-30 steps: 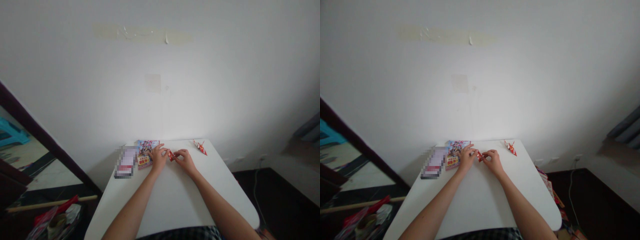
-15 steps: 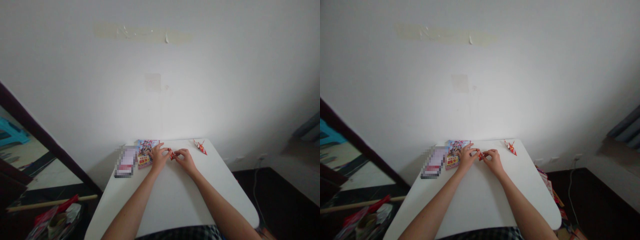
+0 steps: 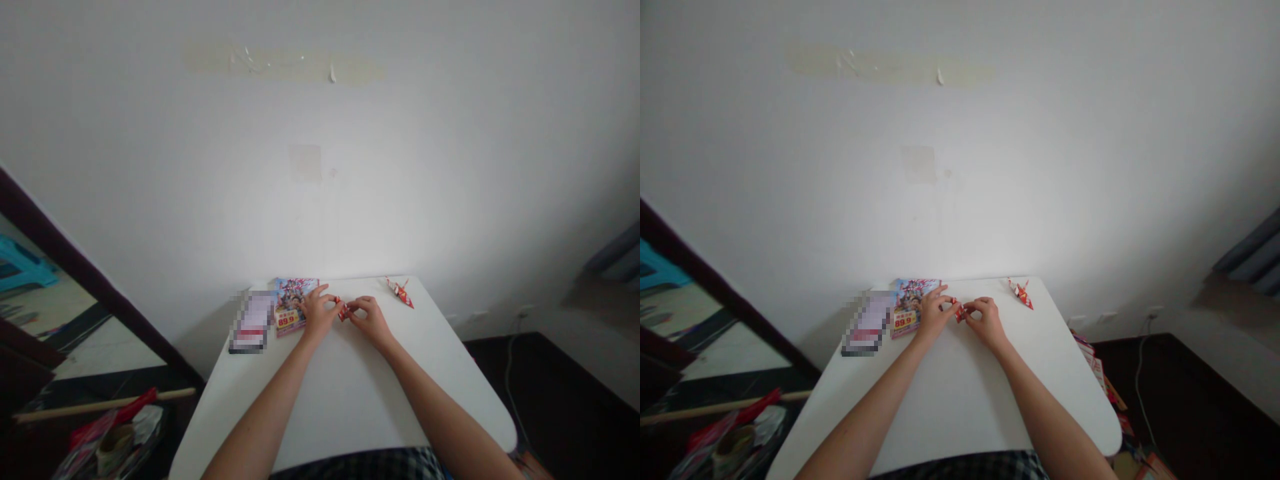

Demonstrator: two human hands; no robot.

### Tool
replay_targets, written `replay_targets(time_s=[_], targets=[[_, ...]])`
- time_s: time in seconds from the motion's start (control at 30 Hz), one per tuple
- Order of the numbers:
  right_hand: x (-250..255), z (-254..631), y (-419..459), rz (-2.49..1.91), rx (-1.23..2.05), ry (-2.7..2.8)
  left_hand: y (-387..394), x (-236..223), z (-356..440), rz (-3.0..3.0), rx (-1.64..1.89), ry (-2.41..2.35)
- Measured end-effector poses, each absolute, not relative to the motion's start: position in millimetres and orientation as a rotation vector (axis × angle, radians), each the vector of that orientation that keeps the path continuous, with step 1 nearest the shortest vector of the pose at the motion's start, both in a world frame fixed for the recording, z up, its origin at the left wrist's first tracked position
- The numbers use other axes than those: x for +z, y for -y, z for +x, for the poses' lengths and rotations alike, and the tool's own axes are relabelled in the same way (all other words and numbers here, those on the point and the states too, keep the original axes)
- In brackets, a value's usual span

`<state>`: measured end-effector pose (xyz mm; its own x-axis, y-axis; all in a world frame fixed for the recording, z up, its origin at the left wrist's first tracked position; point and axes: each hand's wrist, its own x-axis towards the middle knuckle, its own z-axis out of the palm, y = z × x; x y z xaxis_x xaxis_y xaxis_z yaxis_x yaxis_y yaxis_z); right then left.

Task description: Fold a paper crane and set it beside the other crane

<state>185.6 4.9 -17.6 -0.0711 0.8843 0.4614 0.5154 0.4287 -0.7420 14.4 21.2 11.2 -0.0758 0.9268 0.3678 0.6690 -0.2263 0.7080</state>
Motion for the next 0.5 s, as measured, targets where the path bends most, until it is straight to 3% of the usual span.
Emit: replay_targets(time_s=[0.5], targets=[[-12.4, 185.0, -2.7, -1.225, 0.49, 1.777, -18.4, 17.8, 14.3, 1.892, 1.19, -1.682]])
